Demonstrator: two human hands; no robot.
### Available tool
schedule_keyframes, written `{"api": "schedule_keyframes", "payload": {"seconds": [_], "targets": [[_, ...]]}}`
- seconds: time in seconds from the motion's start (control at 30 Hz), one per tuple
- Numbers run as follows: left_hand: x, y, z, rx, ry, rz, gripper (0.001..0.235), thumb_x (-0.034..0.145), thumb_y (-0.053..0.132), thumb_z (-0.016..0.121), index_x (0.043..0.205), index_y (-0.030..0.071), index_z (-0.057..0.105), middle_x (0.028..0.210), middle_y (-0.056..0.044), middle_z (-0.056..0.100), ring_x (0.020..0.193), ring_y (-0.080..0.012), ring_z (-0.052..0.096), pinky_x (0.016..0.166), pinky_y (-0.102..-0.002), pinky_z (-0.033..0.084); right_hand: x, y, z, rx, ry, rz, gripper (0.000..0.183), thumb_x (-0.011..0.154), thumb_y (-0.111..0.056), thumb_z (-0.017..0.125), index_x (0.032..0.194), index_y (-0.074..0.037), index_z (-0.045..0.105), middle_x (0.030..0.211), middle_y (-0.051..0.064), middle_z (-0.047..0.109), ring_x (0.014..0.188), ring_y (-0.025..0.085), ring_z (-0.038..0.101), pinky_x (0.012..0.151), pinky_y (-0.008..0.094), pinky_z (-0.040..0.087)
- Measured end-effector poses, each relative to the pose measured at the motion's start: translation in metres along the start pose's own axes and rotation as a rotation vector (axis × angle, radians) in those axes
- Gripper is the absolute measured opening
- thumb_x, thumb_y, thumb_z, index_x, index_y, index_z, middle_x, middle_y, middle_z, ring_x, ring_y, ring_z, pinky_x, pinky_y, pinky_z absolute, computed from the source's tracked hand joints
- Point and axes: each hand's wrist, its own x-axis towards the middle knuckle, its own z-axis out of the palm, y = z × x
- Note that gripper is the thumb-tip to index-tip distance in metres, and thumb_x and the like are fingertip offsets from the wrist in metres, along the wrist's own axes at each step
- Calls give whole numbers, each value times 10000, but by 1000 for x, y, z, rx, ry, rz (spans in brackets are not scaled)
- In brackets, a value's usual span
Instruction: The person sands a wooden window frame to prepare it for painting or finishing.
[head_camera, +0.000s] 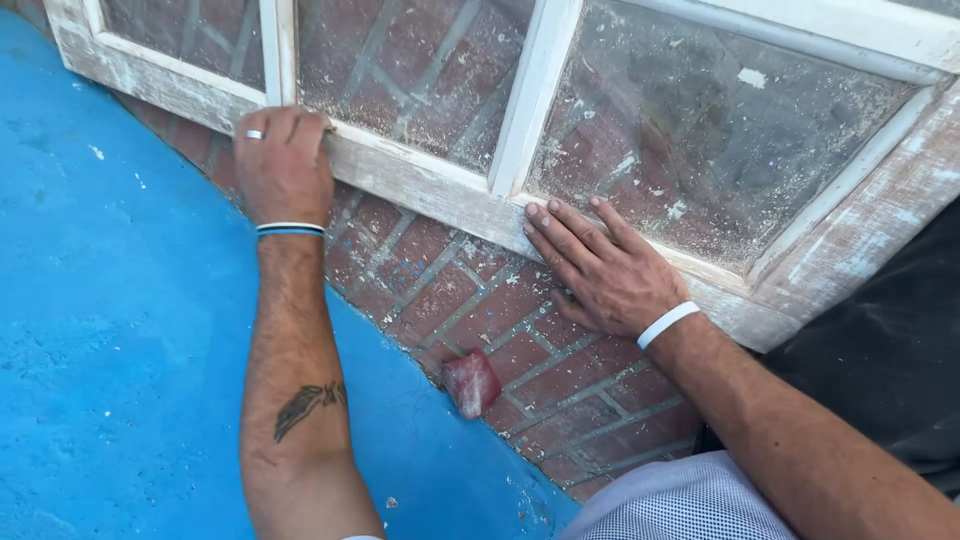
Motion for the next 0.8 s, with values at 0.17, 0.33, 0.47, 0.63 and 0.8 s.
{"api": "schedule_keyframes", "payload": {"seconds": [0.17,0.33,0.47,0.63,0.8], "targets": [[18,52,-29,-151,-57,166,66,912,75,679,954,125,688,864,-67,626,878,-303,669,818,-413,570,-2,-1,-1,3,-9,3,757,905,-496,448,1568,-142,358,1694,77,261,1551,229,249,1275,514,162],[-4,-5,7,105,-50,1,80,911,123,732,976,165,714,958,-13,644,897,-271,691,715,-395,589,2,2,-2,3,-4,-4,759,917,-484,435,1582,-132,334,1700,89,241,1553,237,245,1270,512,171],[3,46,-1,-193,-112,49,65,987,126,673,998,154,731,942,-40,677,944,-261,697,844,-365,598,-2,-1,0,-13,-54,8,757,911,-502,413,1578,-152,332,1696,72,249,1555,220,229,1278,505,139],[1,13,12,-25,-65,-176,143,913,94,714,1004,199,744,1031,-2,703,878,-227,682,796,-362,601,0,2,-4,0,-54,0,807,895,-541,455,1581,-132,338,1684,72,279,1547,222,247,1275,480,148],[12,21,-2,-290,-19,56,183,1023,156,614,1140,175,752,1046,-36,695,1009,-262,707,926,-369,604,1,5,1,-53,-59,5,759,923,-533,396,1569,-139,338,1679,89,275,1549,245,244,1258,520,160]]}}
